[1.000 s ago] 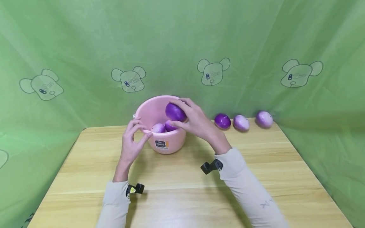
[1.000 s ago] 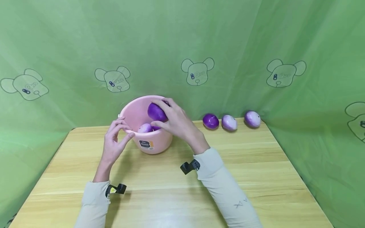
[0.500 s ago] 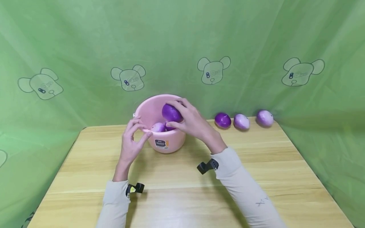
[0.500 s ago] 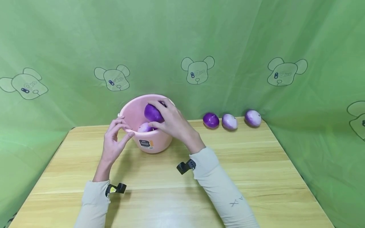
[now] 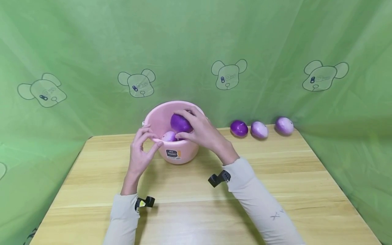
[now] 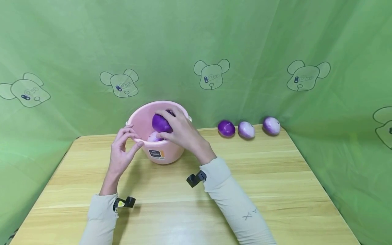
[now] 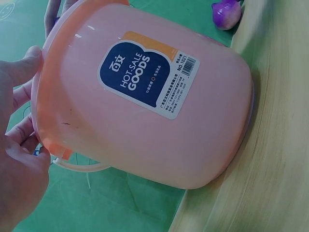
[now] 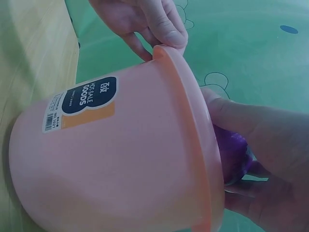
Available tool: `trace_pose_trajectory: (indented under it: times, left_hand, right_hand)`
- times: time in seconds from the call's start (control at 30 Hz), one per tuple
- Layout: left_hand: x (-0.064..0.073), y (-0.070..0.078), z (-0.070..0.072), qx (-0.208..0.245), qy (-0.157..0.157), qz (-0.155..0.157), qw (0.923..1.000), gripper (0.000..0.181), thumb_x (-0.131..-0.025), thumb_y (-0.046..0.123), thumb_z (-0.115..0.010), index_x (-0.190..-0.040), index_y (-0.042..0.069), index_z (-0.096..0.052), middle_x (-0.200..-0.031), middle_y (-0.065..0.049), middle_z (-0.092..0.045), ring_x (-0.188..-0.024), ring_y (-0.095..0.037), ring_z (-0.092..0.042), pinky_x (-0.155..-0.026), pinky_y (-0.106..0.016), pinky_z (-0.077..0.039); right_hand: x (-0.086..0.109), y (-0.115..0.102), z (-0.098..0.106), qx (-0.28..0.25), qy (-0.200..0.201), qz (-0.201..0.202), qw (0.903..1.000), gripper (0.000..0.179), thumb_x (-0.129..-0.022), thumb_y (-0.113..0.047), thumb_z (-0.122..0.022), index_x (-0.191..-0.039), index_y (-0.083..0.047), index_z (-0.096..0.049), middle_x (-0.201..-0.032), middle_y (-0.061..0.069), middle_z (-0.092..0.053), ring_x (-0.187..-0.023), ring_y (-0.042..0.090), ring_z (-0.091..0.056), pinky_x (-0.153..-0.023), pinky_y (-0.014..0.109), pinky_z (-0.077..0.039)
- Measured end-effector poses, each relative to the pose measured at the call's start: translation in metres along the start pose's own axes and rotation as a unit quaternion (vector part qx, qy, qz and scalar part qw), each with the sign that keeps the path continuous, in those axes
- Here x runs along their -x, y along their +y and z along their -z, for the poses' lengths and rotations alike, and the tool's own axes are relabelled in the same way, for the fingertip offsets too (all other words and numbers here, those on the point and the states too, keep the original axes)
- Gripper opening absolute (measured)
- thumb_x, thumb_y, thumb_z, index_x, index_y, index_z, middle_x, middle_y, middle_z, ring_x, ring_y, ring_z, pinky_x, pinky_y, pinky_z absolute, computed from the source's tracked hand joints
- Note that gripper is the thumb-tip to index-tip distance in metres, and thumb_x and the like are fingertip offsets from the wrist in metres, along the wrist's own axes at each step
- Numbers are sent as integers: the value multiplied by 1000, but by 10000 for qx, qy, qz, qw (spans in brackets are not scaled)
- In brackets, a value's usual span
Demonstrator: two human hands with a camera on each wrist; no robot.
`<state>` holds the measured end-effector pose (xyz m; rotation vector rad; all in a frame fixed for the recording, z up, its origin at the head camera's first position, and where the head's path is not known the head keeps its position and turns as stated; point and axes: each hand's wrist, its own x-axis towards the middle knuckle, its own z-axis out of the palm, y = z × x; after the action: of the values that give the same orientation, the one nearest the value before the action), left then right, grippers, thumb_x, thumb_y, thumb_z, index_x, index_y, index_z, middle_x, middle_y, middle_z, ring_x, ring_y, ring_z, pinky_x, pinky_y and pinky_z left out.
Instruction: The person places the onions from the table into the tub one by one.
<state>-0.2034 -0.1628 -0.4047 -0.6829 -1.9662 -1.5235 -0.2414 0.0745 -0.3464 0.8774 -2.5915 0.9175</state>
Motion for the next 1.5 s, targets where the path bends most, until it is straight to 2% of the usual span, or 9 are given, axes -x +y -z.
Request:
trace_pose_trajectory:
  times: [0.3,0.47,0.6,0.73,1.17,1.23,1.3,1.4,1.5]
  left_hand:
    - [-1,0,-1,66,-1,27,10000,17,-79,-16,-77,-91,-13,-66,-109,-29,-58,-133,-55,-42,-124,-54,-22]
    - [0,0,0,74,-8,66,10000,17,-79,-16,-77,-91,-12,-66,-110,-28,-58,-134,-55,-42,-124,-54,-22]
    - [0,-1,0,62,13,70,10000,17,-79,-16,-77,-91,-12,-66,-110,-28,-58,-134,-55,-41,-124,-54,-22]
    - [1,-1,0,52,14,57,10000,17,-79,-16,-77,-91,-12,-66,-110,-28,-58,-134,-55,-41,-124,-55,-22]
    - [0,-1,-1,50,27,74,10000,17,-79,-16,-77,-91,-12,-66,-110,-28,-58,-134,-55,-42,-124,-55,-22]
    - [1,-1,-1,52,27,81,10000,17,-79,-16,-77,-91,-12,-66,-110,-28,-58,-134,-54,-42,-123,-57,-22]
    - [1,-1,-1,54,26,97,9999,17,-79,-16,-77,-91,-12,-66,-110,-27,-58,-135,-54,-42,-123,-57,-22]
    - [0,-1,0,61,17,94,9999,16,-79,-16,-77,-91,-12,-66,-110,-29,-58,-134,-54,-42,-123,-57,-23]
    - [0,-1,0,58,21,69,10000,16,-79,-16,-77,-91,-12,-66,-110,-30,-58,-134,-55,-42,-123,-57,-23]
  right_hand:
    - [0,3,-5,-56,-35,218,9997,73,-83,-33,-87,-146,-16,-54,-154,10,-44,-138,29,-47,-113,46,-44]
    - [0,5,-7,52,-78,291,9995,61,-89,-33,-81,-141,-11,-59,-149,12,-48,-139,28,-47,-116,44,-41]
    - [0,5,-7,202,-183,243,9993,54,-94,-32,-76,-140,-11,-59,-148,11,-51,-141,26,-45,-119,43,-37]
    - [2,5,-6,194,-190,124,9996,52,-95,-29,-75,-141,-12,-58,-149,10,-50,-140,27,-46,-118,44,-39]
    - [12,-3,10,-2,418,284,9987,48,-94,-27,-76,-137,-12,-61,-147,7,-54,-135,27,-52,-110,44,-48]
    - [15,-3,16,-82,507,266,9983,48,-95,-26,-76,-138,-13,-61,-146,7,-54,-121,24,-62,-99,39,-56]
    - [18,-2,21,-114,625,261,9976,47,-95,-25,-75,-139,-13,-61,-144,7,-56,-114,22,-64,-95,36,-58]
    - [23,1,30,-121,801,284,9963,46,-95,-22,-75,-138,-13,-61,-139,7,-59,-111,21,-65,-98,36,-56]
    - [28,5,37,-63,953,296,9950,45,-95,-19,-75,-137,-11,-62,-137,6,-61,-126,23,-59,-109,40,-49]
